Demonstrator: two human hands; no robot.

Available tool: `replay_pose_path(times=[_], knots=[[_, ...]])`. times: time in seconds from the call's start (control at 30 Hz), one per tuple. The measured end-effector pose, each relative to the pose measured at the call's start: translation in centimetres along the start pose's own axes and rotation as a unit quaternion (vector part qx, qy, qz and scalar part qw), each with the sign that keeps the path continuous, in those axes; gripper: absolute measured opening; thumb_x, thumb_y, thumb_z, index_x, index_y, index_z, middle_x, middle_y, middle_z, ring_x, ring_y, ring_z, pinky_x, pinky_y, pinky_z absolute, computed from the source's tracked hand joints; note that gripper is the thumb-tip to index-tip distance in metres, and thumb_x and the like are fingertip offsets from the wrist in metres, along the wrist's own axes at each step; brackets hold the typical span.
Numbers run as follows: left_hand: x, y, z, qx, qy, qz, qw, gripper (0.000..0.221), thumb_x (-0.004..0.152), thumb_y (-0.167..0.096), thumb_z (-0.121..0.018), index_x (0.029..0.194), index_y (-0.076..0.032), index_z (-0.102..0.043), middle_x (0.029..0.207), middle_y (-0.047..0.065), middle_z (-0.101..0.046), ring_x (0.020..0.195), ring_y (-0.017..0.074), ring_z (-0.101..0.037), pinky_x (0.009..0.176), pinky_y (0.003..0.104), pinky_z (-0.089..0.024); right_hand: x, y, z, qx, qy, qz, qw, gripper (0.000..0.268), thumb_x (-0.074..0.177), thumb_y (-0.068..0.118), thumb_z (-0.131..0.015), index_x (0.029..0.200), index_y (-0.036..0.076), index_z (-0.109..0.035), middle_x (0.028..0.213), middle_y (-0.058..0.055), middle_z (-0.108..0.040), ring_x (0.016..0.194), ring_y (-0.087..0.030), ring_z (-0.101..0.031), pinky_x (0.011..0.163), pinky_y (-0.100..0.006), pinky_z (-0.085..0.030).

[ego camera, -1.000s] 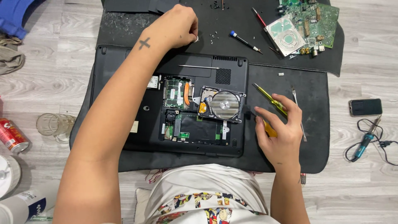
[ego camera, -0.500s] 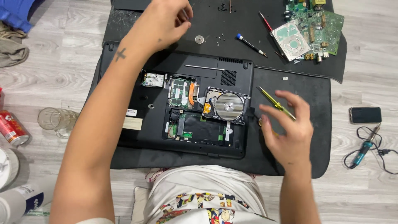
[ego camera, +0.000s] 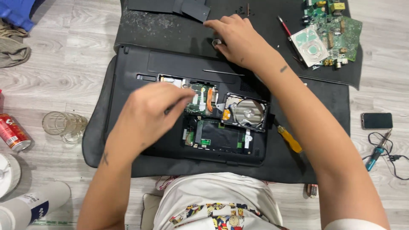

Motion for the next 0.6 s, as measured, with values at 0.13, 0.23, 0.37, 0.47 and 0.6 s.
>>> replay_pose_path(times=[0.13, 0.23, 0.37, 0.47, 0.6], knots=[[-2.4, 0.4, 0.5, -0.025, 0.008, 0.025, 0.999, 0.016, 0.083, 0.005, -0.07, 0.098, 0.001, -0.068, 0.094, 0.009, -0.073, 0.08, 0.0228, -0.068, 0.075, 0.033, -0.052, 1.5, -0.8, -2.0, -0.008, 0.049, -0.029, 0.998, 0.059, 0.08, 0.002, -0.071, 0.137, 0.011, -0.057, 0.107, -0.013, -0.064, 0.096, -0.037, -0.06, 0.079, -0.047, -0.047], [-4.0, 1.0, 0.3, -0.029, -0.006, 0.072, 0.997, 0.018, 0.079, 0.007, -0.072, 0.096, 0.002, -0.071, 0.091, 0.007, -0.074, 0.075, 0.0185, -0.066, 0.071, 0.03, -0.052, 2.1, -1.3, -3.0, 0.0, 0.099, -0.071, 0.993, 0.063, 0.074, -0.006, -0.071, 0.134, 0.01, -0.061, 0.112, -0.022, -0.062, 0.097, -0.043, -0.064, 0.083, -0.05, -0.056], [-4.8, 1.0, -0.9, -0.1, -0.041, 0.076, 0.991, 0.017, 0.077, 0.009, -0.072, 0.093, 0.004, -0.071, 0.089, 0.009, -0.074, 0.075, 0.0208, -0.068, 0.072, 0.03, -0.053, 2.7, -1.0, -2.6, 0.013, 0.14, -0.102, 0.985, 0.068, 0.073, -0.006, -0.069, 0.137, 0.012, -0.054, 0.113, -0.02, -0.065, 0.099, -0.045, -0.062, 0.081, -0.054, -0.055], [-4.6, 0.6, -1.7, -0.126, -0.044, 0.063, 0.989, 0.017, 0.076, 0.008, -0.072, 0.093, 0.004, -0.07, 0.09, 0.01, -0.074, 0.079, 0.0217, -0.068, 0.074, 0.031, -0.054, 3.3, -1.4, -2.5, 0.032, 0.135, -0.091, 0.986, 0.062, 0.071, -0.008, -0.072, 0.13, 0.009, -0.059, 0.093, -0.017, -0.069, 0.08, -0.037, -0.067, 0.067, -0.048, -0.056], [-5.3, 0.7, -2.1, -0.156, -0.038, 0.06, 0.985, 0.021, 0.073, 0.008, -0.073, 0.092, 0.001, -0.072, 0.093, 0.008, -0.073, 0.084, 0.0207, -0.067, 0.074, 0.029, -0.054, 2.5, 0.0, 0.3, 0.054, 0.067, -0.012, 0.996, 0.028, 0.075, -0.006, -0.076, 0.102, 0.002, -0.077, 0.082, -0.012, -0.067, 0.068, -0.03, -0.064, 0.065, -0.041, -0.054]])
Point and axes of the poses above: each hand's wrist, its own x-axis towards the middle knuckle, its own z-axis out of the back of the hand, y = z × x, the point moved 5 cm from there along x, towards the middle knuckle
